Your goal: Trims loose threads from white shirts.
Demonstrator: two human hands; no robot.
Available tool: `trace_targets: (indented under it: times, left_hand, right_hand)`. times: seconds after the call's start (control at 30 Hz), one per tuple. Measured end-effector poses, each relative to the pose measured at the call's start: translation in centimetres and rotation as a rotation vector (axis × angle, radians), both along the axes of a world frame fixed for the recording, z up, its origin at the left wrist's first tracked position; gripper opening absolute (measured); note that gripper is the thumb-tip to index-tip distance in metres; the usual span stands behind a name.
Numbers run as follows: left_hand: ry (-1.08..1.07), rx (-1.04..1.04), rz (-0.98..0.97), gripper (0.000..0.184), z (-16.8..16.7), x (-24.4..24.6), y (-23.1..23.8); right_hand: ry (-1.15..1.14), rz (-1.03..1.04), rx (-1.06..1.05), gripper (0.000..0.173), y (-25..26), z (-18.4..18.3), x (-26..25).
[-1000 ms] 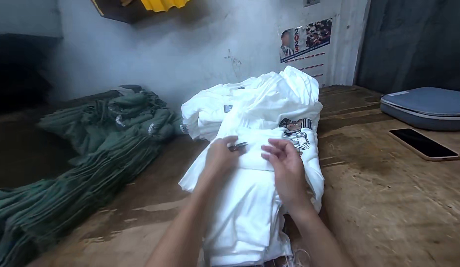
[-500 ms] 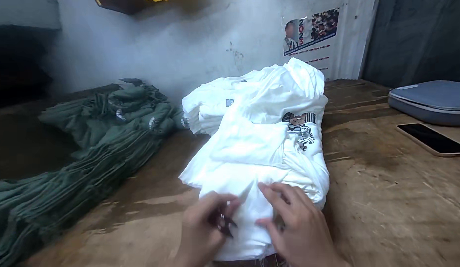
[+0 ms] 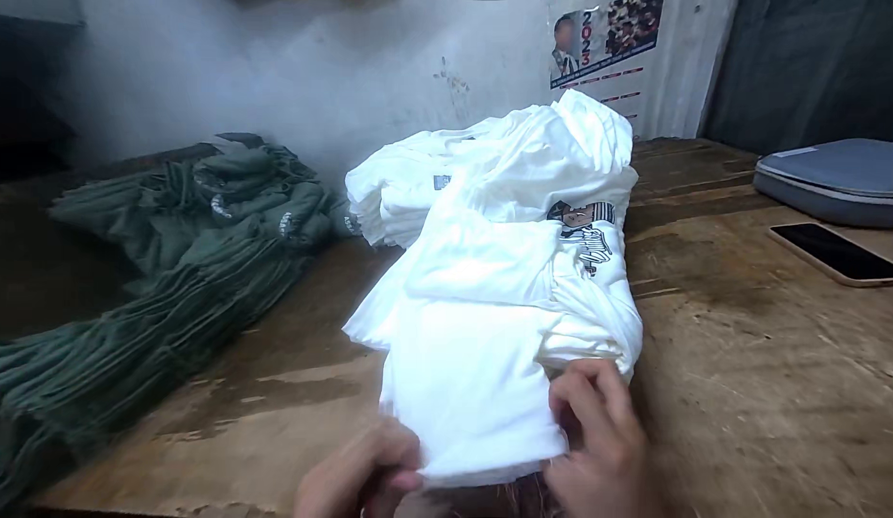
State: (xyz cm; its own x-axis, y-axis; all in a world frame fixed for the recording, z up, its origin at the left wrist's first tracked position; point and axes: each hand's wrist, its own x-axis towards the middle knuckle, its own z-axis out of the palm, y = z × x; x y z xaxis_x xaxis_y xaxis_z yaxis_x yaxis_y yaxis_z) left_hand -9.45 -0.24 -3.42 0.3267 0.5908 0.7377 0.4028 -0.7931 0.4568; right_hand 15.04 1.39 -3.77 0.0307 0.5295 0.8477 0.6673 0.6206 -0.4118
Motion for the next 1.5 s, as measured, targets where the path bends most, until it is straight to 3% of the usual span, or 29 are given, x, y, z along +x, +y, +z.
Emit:
trace_targets:
  times: [0.07,0.13,0.23,0.33,0.43,0.5,0.57,0.77,1.03,1.13,1.27,1.37,1.5]
  left_hand:
    - [0.113,-0.049,0.022,0.024,-0.5,-0.4,-0.3]
    - [0.271,-0.072,0.098,0.012,-1.9,-0.6,0.1]
    - [0.255,-0.078,0.158,0.015,-2.9,-0.5,0.6]
    - [0.120,-0.072,0.187,0.035,-1.0,1.9,-0.3]
    - [0.058,0.013,0.257,0.033,0.1,5.6,-0.6]
    - [0.120,0.131,0.315,0.026,-0.2,7.3,-0.5]
    - [0.241,0.283,0.371,0.015,-0.2,8.2,-0.5]
    - [0.480,0.410,0.473,0.020,0.6,9.7,-1.8]
    - [0.544,0.492,0.486,0.024,-0.1,10.0,-1.1]
    - [0.483,0.460,0.472,0.023,-0.5,9.6,-0.7]
    - [0.328,0.203,0.344,0.023,-0.9,8.4,-0.5]
    - [0.184,0.114,0.212,0.015,-1.6,7.6,0.6]
    - [-0.014,-0.050,0.018,0.012,0.1,7.1,1.9]
  right_hand:
    - [-0.119,0.258,0.006,0.005,-1.9,0.0,2.5]
    - [-0.301,0.434,-0.092,0.011,-3.5,-0.7,4.9]
    - [-0.416,0.416,-0.441,0.012,-4.7,-0.8,7.0]
    - [-0.237,0.236,-0.531,0.020,-4.8,-0.6,6.7]
    - [0.064,0.228,-0.633,0.031,-4.0,-0.3,4.7]
    - [0.212,0.295,-0.702,0.020,-3.7,-0.9,4.0]
    - [0.340,0.304,-0.657,0.012,-3.7,-1.6,3.7]
    - [0.499,0.293,-0.471,0.009,-3.8,-2.1,3.4]
    - [0.151,0.112,-0.099,0.009,-4.0,-3.9,3.4]
    - [0.106,0.148,-0.124,0.008,-4.4,-3.9,3.8]
    - [-0.120,-0.028,-0.388,0.021,-4.9,-3.1,4.5]
    - [0.058,0.027,-0.297,0.038,-3.8,-3.2,2.6]
    - [0.523,0.454,-0.001,0.010,-0.4,-2.9,-0.5]
